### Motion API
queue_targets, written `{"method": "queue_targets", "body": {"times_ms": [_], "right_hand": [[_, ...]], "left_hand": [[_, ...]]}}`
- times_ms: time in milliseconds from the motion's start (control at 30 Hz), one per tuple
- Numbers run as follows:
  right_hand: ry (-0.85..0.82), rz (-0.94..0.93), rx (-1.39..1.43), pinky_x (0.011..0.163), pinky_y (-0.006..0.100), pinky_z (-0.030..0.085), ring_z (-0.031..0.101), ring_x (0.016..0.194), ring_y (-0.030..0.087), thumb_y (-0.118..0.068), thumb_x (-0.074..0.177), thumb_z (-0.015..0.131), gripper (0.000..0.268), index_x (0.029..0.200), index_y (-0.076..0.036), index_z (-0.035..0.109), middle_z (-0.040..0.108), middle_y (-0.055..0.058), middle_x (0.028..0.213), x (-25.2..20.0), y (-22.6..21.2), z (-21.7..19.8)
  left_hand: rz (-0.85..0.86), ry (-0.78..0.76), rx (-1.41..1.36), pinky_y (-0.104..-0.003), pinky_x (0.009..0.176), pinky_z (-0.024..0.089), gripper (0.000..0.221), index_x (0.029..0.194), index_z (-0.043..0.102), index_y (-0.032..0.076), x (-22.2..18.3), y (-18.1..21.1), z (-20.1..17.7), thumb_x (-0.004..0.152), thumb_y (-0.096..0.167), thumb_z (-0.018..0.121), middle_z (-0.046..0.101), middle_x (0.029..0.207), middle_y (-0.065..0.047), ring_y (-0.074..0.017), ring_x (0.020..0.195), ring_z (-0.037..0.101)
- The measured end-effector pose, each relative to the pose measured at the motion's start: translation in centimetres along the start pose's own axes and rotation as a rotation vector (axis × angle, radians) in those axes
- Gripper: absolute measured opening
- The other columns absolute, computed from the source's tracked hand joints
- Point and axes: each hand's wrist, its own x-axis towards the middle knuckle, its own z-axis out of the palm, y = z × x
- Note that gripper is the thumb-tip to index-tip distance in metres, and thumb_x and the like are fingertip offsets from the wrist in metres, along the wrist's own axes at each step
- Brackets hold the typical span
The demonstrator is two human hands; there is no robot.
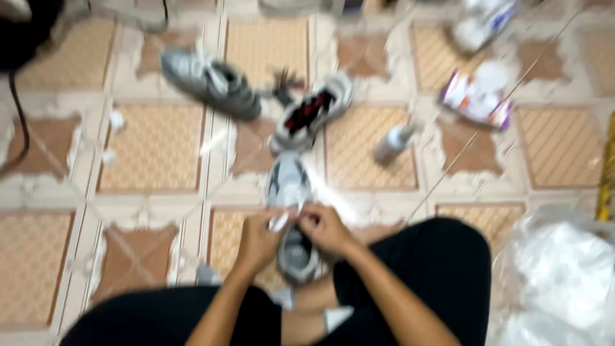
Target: Cleaning a sneaker with a cotton ball and then lacing it up.
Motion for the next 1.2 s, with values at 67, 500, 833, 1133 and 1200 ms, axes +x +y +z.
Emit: {"method": "queue_targets", "body": {"times_ms": [67,500,833,1133,1200], "right_hand": [[-0.024,-0.044,-0.026,0.066,0.035,0.046,0.054,0.069,0.015,-0.015,0.093,0.063,0.014,0.082,-0.012,0.071,0.058,0.002,0.069,-0.1,-4.3,-1.1],[-0.067,0.098,0.169,0.061,0.024,0.032,0.039,0.066,0.004,-0.018,0.103,0.069,0.012,0.096,-0.018,0.059,0.043,-0.008,0.073,-0.2,-4.7,-1.8],[-0.078,-0.019,0.085,0.074,0.023,0.047,0.064,0.083,0.007,-0.025,0.095,0.078,0.014,0.096,-0.012,0.084,0.076,-0.001,0.092,0.8,-1.5,-3.6],[-0.024,0.075,-0.368,0.074,0.03,0.047,0.064,0.073,0.011,-0.031,0.09,0.08,0.017,0.078,-0.02,0.077,0.068,-0.006,0.077,-0.9,-2.3,-8.5],[-0.063,0.21,-0.426,0.076,0.028,0.043,0.06,0.072,0.011,-0.037,0.09,0.08,0.025,0.073,-0.021,0.071,0.061,-0.006,0.079,-1.4,-2.7,-8.9]], "left_hand": [[0.089,0.019,0.001,-0.037,0.086,0.058,0.021,0.102,0.086,0.009,0.3,-1.1,0.2,0.088,0.023,0.079,0.084,0.101,-0.013,-0.0289,0.099,0.078],[0.159,0.14,0.112,-0.02,0.086,0.057,0.018,0.094,0.095,0.027,2.7,-5.4,1.3,0.079,0.032,0.086,0.087,0.102,0.008,-0.0064,0.097,0.082],[-0.082,0.266,0.334,-0.015,0.066,0.052,0.031,0.095,0.092,0.049,6.2,-15.1,3.7,0.066,0.061,0.089,0.071,0.073,0.014,0.0007,0.076,0.076],[-0.246,-0.026,0.138,-0.011,0.062,0.046,0.02,0.087,0.098,0.027,7.5,-18.1,0.8,0.078,0.044,0.09,0.078,0.075,0.012,0.0026,0.066,0.059],[-0.232,0.004,0.095,-0.013,0.061,0.048,0.021,0.087,0.099,0.023,7.7,-17.7,0.5,0.077,0.04,0.091,0.079,0.072,0.008,-0.0002,0.065,0.061]]}}
